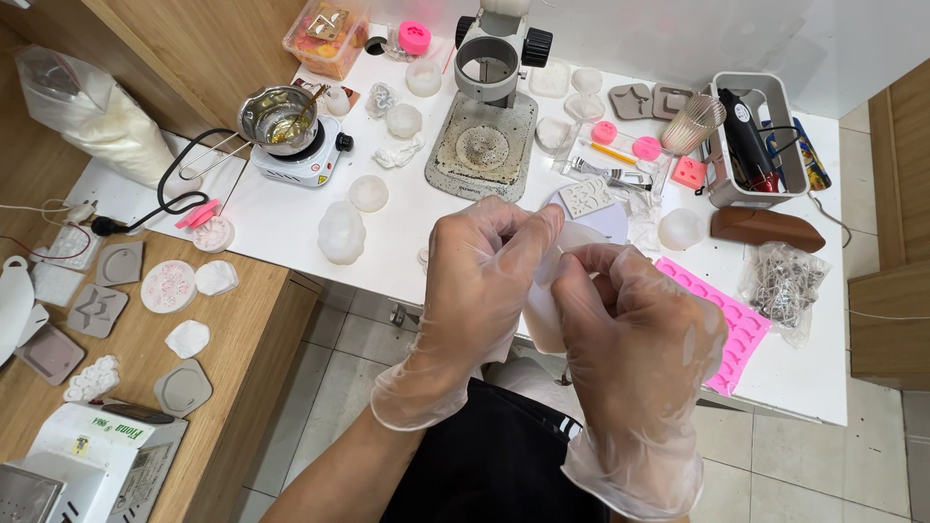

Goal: Preparing a silicone candle mold by piercing it and inserting a wick using a specialized tool.

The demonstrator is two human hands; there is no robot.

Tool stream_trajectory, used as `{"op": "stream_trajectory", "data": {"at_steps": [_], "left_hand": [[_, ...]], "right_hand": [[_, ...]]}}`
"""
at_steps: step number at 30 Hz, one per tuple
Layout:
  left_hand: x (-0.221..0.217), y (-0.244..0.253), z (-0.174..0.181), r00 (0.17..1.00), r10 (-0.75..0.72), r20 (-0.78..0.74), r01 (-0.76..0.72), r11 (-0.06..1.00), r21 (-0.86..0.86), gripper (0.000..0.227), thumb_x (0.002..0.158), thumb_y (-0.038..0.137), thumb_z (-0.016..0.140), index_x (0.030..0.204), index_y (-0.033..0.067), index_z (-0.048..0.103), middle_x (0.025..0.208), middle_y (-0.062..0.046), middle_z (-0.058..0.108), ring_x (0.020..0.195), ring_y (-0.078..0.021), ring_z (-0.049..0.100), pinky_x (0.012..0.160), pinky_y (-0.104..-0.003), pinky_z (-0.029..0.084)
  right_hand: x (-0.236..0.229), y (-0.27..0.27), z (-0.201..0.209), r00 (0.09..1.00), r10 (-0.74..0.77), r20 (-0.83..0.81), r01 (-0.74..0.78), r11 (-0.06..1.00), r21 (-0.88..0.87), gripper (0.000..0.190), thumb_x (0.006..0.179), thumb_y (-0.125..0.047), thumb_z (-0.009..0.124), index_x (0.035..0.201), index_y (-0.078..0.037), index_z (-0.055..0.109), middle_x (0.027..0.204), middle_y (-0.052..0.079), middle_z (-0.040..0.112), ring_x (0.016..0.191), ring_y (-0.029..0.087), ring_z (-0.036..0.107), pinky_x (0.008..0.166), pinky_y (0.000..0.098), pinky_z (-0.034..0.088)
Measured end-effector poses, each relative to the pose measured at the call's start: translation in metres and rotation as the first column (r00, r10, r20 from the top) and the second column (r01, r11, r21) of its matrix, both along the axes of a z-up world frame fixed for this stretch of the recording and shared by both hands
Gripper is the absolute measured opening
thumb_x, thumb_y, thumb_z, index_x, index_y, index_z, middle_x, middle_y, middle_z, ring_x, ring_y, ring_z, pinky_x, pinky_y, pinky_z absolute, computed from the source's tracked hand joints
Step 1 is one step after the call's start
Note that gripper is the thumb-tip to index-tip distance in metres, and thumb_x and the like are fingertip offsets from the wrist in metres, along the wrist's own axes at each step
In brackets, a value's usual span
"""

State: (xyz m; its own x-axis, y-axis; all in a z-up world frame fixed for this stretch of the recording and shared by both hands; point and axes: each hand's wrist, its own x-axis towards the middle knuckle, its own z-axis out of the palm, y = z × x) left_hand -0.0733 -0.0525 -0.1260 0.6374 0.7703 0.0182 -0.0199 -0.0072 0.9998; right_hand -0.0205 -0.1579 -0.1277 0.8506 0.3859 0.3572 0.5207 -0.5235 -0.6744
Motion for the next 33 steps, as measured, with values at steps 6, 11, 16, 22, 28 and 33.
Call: {"op": "stream_trajectory", "data": {"at_steps": [6,11,16,22,28,33], "left_hand": [[-0.001,-0.003,-0.001,0.998,-0.011,0.061,0.0,0.985,0.172,0.031,0.088,0.021,0.065,0.069,-0.0033,0.069,0.07,-0.005,0.056,0.062,-0.0115,0.046,0.053,-0.025,0.041],[-0.004,-0.004,0.003,0.998,-0.028,0.049,0.015,0.971,0.237,0.027,0.088,0.02,0.064,0.079,-0.0028,0.075,0.068,-0.003,0.055,0.061,-0.0108,0.045,0.052,-0.025,0.038],[-0.005,-0.005,0.006,0.999,-0.011,0.051,-0.006,0.944,0.33,0.025,0.088,0.018,0.064,0.089,-0.0018,0.078,0.065,-0.004,0.06,0.058,-0.0105,0.047,0.05,-0.025,0.04],[-0.005,-0.004,0.003,0.998,0.035,0.045,-0.047,0.952,0.302,0.028,0.087,0.022,0.065,0.085,-0.0039,0.077,0.064,-0.005,0.063,0.057,-0.0109,0.049,0.05,-0.025,0.041],[-0.004,-0.004,0.0,0.994,0.035,0.1,-0.055,0.976,0.21,0.031,0.088,0.021,0.065,0.083,-0.0081,0.075,0.066,-0.005,0.064,0.059,-0.0098,0.049,0.05,-0.024,0.043],[-0.004,-0.004,-0.002,0.995,0.03,0.097,-0.039,0.994,0.098,0.033,0.088,0.023,0.065,0.078,-0.0077,0.074,0.06,-0.001,0.058,0.056,-0.0078,0.044,0.048,-0.022,0.039]], "right_hand": [[0.0,-0.001,0.003,0.998,0.0,-0.056,0.0,1.0,-0.008,0.01,0.085,-0.017,0.078,0.084,-0.007,0.081,0.052,-0.002,0.06,0.043,0.009,0.045,0.041,0.0254,0.033],[0.001,-0.001,0.0,0.999,-0.01,-0.046,0.009,1.0,-0.027,0.011,0.087,-0.017,0.076,0.085,-0.008,0.08,0.052,-0.002,0.059,0.044,0.011,0.045,0.043,0.0268,0.035],[0.0,-0.001,-0.002,0.998,-0.012,-0.056,0.011,1.0,-0.01,0.013,0.086,-0.02,0.076,0.088,-0.008,0.081,0.052,-0.001,0.06,0.044,0.011,0.045,0.043,0.0264,0.034],[0.005,-0.005,-0.009,0.996,0.034,-0.079,-0.033,0.999,0.012,0.009,0.085,-0.017,0.081,0.089,-0.008,0.081,0.053,-0.001,0.059,0.045,0.01,0.044,0.043,0.026,0.034],[0.004,-0.006,-0.011,0.997,0.059,-0.05,-0.056,0.997,0.055,0.011,0.087,-0.013,0.081,0.094,-0.004,0.081,0.054,0.0,0.06,0.045,0.009,0.045,0.042,0.0244,0.033],[0.005,-0.005,-0.009,0.998,0.062,0.013,-0.061,0.996,-0.063,0.014,0.088,-0.019,0.075,0.096,-0.009,0.082,0.059,0.003,0.068,0.045,0.014,0.052,0.043,0.0296,0.039]]}}
